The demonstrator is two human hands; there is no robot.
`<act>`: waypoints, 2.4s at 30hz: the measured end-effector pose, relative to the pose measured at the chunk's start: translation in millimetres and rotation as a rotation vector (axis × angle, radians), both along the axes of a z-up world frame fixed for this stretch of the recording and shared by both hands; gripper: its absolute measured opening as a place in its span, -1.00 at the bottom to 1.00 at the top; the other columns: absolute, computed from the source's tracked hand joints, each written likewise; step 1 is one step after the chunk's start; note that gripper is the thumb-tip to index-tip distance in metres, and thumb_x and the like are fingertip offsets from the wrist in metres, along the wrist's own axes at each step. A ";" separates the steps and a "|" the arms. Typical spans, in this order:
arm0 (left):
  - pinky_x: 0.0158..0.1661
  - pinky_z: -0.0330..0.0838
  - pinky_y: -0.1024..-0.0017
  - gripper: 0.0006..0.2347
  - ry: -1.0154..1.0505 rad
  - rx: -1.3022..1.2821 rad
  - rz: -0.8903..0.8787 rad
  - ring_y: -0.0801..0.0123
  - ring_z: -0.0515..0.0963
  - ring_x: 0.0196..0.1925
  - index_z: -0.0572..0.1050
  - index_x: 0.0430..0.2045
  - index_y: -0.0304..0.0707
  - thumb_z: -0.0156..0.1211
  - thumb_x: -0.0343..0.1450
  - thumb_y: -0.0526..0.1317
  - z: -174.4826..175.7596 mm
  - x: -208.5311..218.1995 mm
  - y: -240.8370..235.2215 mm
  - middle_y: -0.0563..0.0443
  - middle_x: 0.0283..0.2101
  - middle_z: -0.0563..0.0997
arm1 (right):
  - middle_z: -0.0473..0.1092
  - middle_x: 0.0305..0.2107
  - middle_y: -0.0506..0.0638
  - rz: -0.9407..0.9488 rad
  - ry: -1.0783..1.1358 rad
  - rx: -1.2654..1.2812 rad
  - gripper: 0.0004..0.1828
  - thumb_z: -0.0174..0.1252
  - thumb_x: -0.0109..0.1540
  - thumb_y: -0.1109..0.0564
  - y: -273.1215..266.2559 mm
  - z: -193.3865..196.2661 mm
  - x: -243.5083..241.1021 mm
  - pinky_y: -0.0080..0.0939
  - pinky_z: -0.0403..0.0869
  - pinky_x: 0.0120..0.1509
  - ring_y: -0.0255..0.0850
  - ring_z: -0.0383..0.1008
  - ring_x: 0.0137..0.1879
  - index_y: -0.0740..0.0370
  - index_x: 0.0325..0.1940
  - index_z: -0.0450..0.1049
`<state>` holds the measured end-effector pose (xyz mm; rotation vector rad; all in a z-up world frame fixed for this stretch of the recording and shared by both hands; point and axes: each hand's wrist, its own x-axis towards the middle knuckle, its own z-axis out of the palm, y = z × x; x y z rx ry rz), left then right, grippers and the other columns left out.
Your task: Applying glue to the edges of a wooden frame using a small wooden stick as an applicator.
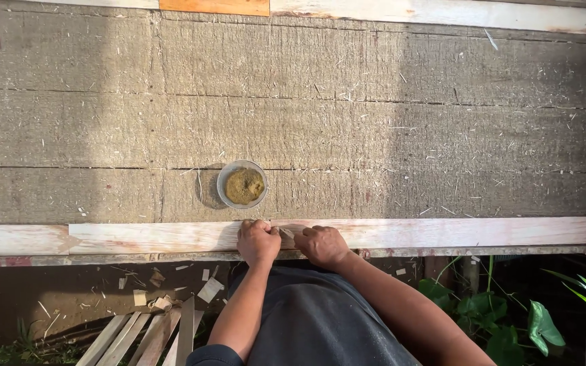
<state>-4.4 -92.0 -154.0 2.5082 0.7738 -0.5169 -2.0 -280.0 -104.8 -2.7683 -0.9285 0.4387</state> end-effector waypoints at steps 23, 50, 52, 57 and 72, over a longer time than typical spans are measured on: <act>-0.17 0.59 0.19 -0.71 -0.188 -0.163 -0.067 0.15 0.65 -0.17 0.46 -0.31 -0.04 0.48 0.24 -0.12 18.8 -28.3 49.8 0.09 -0.31 0.49 | 0.40 -0.14 0.09 -0.838 0.360 0.398 -0.24 0.52 0.03 -0.16 31.9 10.1 4.5 0.18 0.60 -0.05 0.13 0.58 -0.06 0.06 0.14 0.29; -0.05 0.56 0.13 -0.89 -0.029 -0.381 -0.121 -0.08 0.64 -0.02 0.45 -0.33 -0.12 0.23 0.34 -0.29 -4.7 -15.2 78.0 -0.11 -0.26 0.53 | 0.40 -0.01 0.20 -0.972 0.550 0.492 -0.49 0.23 0.24 -0.16 44.1 -18.7 13.4 0.22 0.46 0.24 0.23 0.46 0.19 0.06 0.17 0.29; -0.01 0.55 0.16 -0.88 -0.007 -0.433 -0.086 -0.03 0.63 0.02 0.48 -0.28 -0.10 0.19 0.36 -0.27 5.9 -12.6 78.1 -0.09 -0.22 0.55 | 0.45 -0.03 0.19 -1.016 0.586 0.604 -0.50 0.17 0.29 -0.23 40.8 -18.8 11.2 0.21 0.48 0.17 0.21 0.52 0.14 0.05 0.18 0.31; 0.00 0.54 0.19 -0.91 -0.194 -0.335 0.198 0.08 0.65 -0.02 0.59 -0.27 -0.04 0.20 0.41 -0.20 45.2 -4.4 79.7 -0.03 -0.21 0.61 | 0.43 -0.60 0.05 -0.946 0.604 0.893 -0.65 -0.05 0.45 -0.14 59.7 7.0 17.8 -0.12 0.51 -0.23 -0.12 0.51 -0.42 0.12 -0.16 0.48; 0.25 0.30 0.02 -0.61 -0.400 -0.078 -0.540 0.04 0.20 0.48 0.46 0.21 -0.07 0.14 0.44 -0.32 111.3 61.9 126.9 0.10 0.35 0.43 | 0.55 -0.28 0.24 -1.051 0.587 0.464 -0.56 -0.03 0.37 -0.25 139.4 40.7 78.5 0.24 0.46 0.06 0.24 0.56 0.03 0.07 0.04 0.53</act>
